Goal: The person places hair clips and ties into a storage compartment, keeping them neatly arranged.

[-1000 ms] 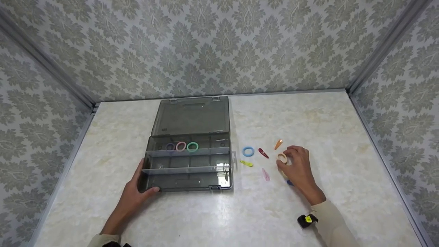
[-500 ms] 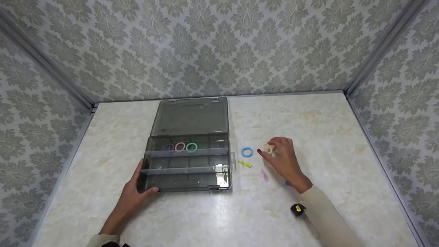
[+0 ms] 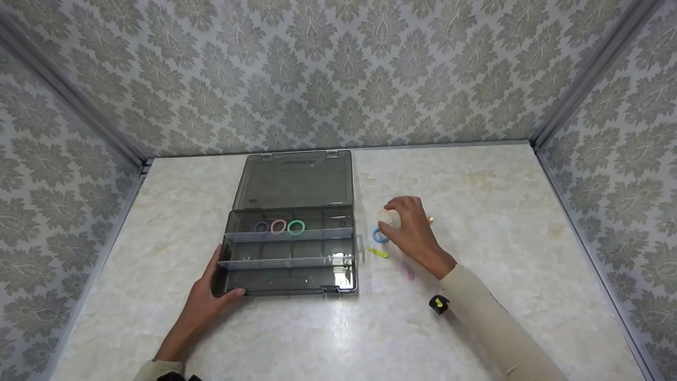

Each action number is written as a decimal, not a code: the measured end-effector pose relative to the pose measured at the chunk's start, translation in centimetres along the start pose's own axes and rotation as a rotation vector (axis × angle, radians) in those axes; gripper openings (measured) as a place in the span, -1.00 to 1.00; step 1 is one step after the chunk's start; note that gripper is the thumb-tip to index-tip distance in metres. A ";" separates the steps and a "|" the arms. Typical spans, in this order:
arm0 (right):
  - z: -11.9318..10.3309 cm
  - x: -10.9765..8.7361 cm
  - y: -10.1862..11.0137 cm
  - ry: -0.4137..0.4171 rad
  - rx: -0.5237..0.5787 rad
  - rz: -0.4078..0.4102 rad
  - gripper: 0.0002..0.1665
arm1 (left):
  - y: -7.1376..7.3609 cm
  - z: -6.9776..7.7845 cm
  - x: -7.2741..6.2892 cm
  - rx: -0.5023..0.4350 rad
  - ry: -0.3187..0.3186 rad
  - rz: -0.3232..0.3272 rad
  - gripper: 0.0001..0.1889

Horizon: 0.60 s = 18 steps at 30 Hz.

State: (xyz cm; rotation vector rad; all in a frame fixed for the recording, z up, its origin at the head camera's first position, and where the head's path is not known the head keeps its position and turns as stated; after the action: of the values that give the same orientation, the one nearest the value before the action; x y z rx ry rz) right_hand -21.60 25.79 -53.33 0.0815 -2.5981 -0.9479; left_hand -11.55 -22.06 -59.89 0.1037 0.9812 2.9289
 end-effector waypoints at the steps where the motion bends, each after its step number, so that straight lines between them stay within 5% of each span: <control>1: -0.3 0.3 -0.2 0.005 -0.002 -0.009 -0.66 | 0.0 0.0 0.0 0.001 0.003 0.001 0.25; 18: -3.4 4.2 -3.6 0.094 0.010 -0.121 -0.71 | 0.0 -0.3 0.0 0.002 0.017 -0.003 0.25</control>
State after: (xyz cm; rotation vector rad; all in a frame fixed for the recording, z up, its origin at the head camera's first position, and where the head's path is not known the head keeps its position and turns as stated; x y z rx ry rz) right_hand -24.54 20.15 -51.86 0.2819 -2.5349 -0.9479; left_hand -11.53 -22.25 -60.14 0.0777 0.9858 2.9314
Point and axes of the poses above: each hand's wrist, its own x-axis towards the middle knuckle, its own y-axis out of the back of the hand, z = x × y, the point moved 3 cm from there along x, towards the middle knuckle, and after that the axes turned 1 degree about x, right-handed, at the moved point
